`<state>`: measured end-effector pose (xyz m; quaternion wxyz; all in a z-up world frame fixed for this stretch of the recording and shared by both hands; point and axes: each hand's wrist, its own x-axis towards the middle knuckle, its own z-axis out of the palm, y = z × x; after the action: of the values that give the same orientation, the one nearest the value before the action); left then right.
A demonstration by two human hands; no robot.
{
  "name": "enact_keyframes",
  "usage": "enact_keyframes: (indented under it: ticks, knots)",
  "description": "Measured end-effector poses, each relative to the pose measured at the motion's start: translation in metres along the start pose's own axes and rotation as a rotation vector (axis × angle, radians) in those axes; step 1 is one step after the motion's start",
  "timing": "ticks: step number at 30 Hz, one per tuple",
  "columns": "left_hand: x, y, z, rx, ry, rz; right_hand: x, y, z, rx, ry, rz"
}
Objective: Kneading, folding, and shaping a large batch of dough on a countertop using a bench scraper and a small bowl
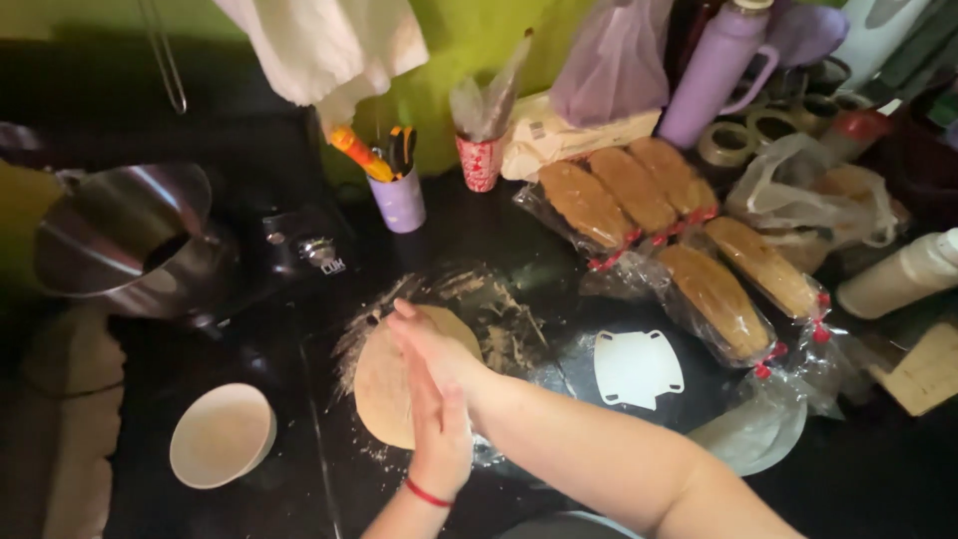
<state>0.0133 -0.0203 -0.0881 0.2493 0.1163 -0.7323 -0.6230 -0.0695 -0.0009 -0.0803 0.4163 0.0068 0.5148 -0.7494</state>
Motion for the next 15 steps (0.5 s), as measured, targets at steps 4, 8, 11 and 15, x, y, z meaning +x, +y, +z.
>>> enact_keyframes:
  ticks: [4, 8, 11, 15]
  knots:
    - [0.02, -0.033, -0.026, 0.583, 0.054, 0.655, -0.008, 0.011, -0.012, -0.237, -0.119, 0.058]
    - [0.041, -0.103, -0.063, 1.088, -0.363, 0.66, -0.016, 0.026, -0.022, -0.525, -0.262, 0.121]
    - [0.048, -0.11, -0.072, 1.008, -0.639, 0.506, -0.024, 0.033, -0.031, -0.714, -0.348, 0.167]
    - [0.052, -0.062, -0.065, 1.01, -0.711, 0.249, -0.054, -0.007, -0.014, -0.623, -0.432, 0.192]
